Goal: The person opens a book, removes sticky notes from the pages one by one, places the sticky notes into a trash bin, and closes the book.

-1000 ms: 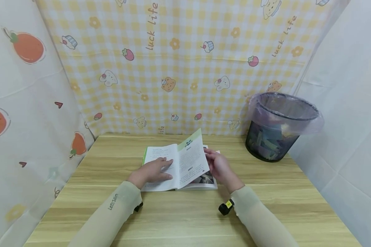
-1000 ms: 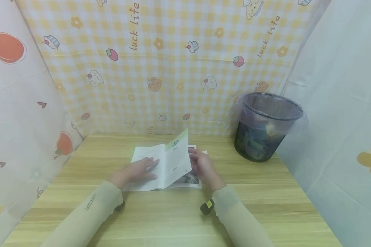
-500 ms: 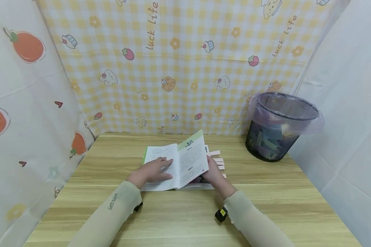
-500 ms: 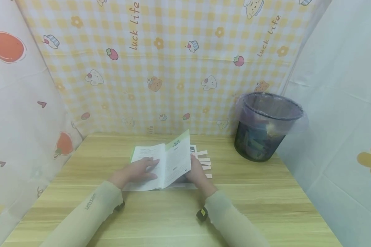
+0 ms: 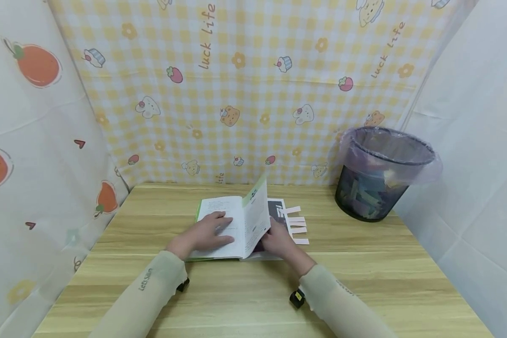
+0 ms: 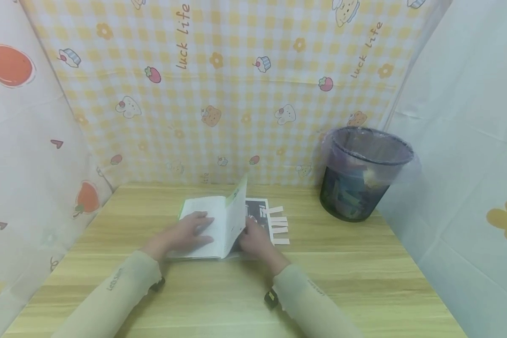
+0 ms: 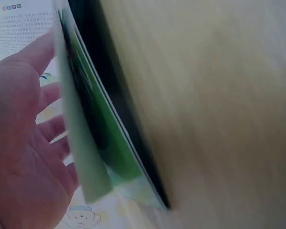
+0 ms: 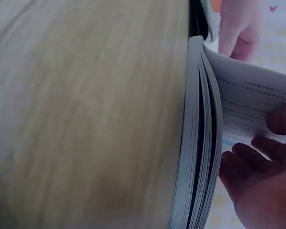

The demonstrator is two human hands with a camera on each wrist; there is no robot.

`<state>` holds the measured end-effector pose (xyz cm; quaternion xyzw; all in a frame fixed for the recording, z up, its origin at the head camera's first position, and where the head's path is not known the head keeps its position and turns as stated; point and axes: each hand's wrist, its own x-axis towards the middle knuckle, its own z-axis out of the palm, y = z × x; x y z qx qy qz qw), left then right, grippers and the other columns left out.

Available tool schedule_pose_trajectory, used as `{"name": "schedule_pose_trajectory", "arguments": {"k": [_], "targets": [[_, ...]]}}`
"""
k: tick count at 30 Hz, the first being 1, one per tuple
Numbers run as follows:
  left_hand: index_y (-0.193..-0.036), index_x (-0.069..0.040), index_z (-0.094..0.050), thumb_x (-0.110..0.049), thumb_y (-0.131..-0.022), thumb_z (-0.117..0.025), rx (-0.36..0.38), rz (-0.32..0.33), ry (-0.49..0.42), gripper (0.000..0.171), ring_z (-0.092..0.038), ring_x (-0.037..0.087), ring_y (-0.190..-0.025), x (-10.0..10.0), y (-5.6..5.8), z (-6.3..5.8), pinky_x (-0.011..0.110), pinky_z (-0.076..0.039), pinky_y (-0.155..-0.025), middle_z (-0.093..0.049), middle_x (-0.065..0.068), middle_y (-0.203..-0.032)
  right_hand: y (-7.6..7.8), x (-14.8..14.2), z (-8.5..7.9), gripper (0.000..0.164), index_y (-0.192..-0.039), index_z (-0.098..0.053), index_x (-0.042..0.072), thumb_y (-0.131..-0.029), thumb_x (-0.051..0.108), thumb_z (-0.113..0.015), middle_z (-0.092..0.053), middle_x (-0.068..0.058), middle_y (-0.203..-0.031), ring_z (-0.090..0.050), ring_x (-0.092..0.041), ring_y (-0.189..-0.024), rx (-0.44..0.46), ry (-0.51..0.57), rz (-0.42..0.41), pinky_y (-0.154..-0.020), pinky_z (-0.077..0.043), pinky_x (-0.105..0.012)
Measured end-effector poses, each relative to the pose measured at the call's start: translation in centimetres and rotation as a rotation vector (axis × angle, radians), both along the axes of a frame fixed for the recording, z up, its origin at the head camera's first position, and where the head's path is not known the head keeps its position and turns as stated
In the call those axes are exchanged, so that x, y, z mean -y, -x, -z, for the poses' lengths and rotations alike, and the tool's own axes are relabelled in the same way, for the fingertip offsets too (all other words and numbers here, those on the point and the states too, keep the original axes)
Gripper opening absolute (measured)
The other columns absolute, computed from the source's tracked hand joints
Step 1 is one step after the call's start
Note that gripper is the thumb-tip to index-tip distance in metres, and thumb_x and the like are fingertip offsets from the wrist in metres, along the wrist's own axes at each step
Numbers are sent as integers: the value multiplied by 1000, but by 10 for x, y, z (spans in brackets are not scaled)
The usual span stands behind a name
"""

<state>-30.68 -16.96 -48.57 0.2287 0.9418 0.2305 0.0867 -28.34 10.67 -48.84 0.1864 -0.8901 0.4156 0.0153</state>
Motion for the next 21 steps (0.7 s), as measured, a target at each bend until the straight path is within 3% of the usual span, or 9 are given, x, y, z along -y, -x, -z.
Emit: {"name": "schedule_pose_trajectory", "arguments": {"k": [6,8,11,15,21], "targets": [[-159,-6,-57,-47,-104,-74,-75,-27,-6,71,-42,51,-157,16,1,2,66,-38,-128,-43,29,-170,-4,5,-2,29,-135,-71,10,-111,19,-58,-79,-15,-120,-71,-26,-98,66,-64,-26,-85,-60,-46],[-159,-5,-57,-47,-103,-74,-61,-54,-21,72,-42,52,-157,24,0,1,67,-37,-129,-43,30,-170,-5,6,-2,32,-139,-70,12,-111,22,-58,-79,-12,-120,-70,-24,-98,58,-99,-53,-84,-59,-44],[-160,-4,-55,-48,-105,-72,-41,-87,-13,73,-41,53,-157,36,0,3,68,-35,-130,-42,31,-170,-6,8,-1,45,-154,-62,15,-112,30,-59,-75,-12,-138,-72,-27,-120,73,-144,-96,-102,-60,-48],[-158,-1,-56,-47,-105,-72,-26,-113,-16,72,-44,54,-155,49,-1,4,69,-37,-128,-45,32,-167,-7,10,-1,62,-170,-44,21,-112,40,-59,-55,-11,-167,-53,-31,-154,111,-195,-161,-127,-45,-53],[-154,0,-60,-41,-105,-74,-27,-124,-40,66,-53,52,-148,58,-3,3,68,-45,-122,-53,31,-160,-11,12,-7,64,-171,-43,28,-111,43,-59,-51,-15,-169,-51,-35,-154,127,-280,-191,-126,-45,-57]]}}
